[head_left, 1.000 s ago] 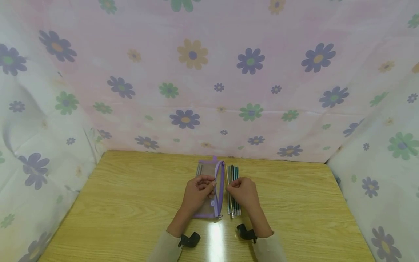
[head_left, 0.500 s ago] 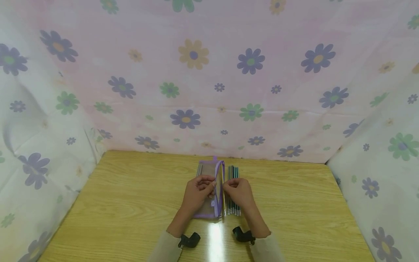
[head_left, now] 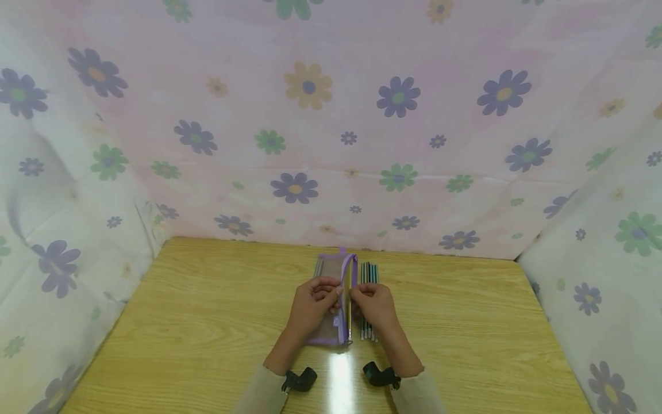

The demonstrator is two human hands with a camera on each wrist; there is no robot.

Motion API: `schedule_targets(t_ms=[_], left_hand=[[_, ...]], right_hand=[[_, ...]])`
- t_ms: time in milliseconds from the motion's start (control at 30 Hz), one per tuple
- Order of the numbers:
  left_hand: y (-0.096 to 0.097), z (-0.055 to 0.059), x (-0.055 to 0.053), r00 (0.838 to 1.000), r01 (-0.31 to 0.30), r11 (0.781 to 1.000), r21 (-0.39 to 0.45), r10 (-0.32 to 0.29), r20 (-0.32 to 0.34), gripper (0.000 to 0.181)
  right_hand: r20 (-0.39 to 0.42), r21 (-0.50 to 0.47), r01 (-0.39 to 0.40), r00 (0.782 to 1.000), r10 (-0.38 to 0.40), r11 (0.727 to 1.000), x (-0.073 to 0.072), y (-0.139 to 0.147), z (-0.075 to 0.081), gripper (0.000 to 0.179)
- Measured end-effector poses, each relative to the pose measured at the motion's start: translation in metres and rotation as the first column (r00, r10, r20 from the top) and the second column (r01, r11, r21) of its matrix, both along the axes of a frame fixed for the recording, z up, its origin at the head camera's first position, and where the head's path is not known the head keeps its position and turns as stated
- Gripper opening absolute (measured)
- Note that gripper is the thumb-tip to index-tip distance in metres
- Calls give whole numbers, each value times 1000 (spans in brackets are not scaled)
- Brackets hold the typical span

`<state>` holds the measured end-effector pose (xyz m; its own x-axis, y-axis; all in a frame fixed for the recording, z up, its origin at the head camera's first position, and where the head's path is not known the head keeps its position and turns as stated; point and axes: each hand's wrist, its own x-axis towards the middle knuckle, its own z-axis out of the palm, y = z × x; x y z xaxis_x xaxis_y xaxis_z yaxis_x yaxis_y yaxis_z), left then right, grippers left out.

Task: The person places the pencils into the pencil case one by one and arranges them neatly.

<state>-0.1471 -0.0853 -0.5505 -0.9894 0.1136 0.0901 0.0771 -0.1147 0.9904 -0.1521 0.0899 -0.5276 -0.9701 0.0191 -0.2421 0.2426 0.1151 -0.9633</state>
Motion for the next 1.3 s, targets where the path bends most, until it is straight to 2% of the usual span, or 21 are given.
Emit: schedule_targets(t_ms=[167,467,500,567,733,800,1033,1167,1300], left_hand=[[1,2,2,1000,11,1000,1,-11,13,20],[1,3,4,1000,18,1000,-12,-18,13,20],[1,2,4,1000,18,1000,-10,-18,15,19],[2,2,4,1000,18,1000,-11,-18,21,19],[3,4,4,999,13,1000,-23,-12,33,19],[3,4,4,999,13,1000,-24,-12,31,19],[2,2,2,1000,13,1000,-20,-13,21,19],[2,3,2,1000,11,1000,-20,-10,10,19],[1,3,2,1000,12,1000,-6,-12,6,20]], right_hand=[[7,-15,28,1000,-28,999,0,0,-1,19],[4,-23,18,1000,-17,1000,3,-3,1,24],[9,-23,12,1000,-12,1000,3,-3,2,24],[7,-22,2,1000,-2,1000,7,-3,15,23],[-17,6,5,1000,-5,1000,8,-4,12,21],[-20,17,14,1000,-14,1000,4,-3,0,21],[-29,37,14,999,-13,999,3,-2,0,20],[-62,129,28,998,-20,991,1,1,-3,19],[-133,272,57,991,-21,961,-1,8,-3,16]])
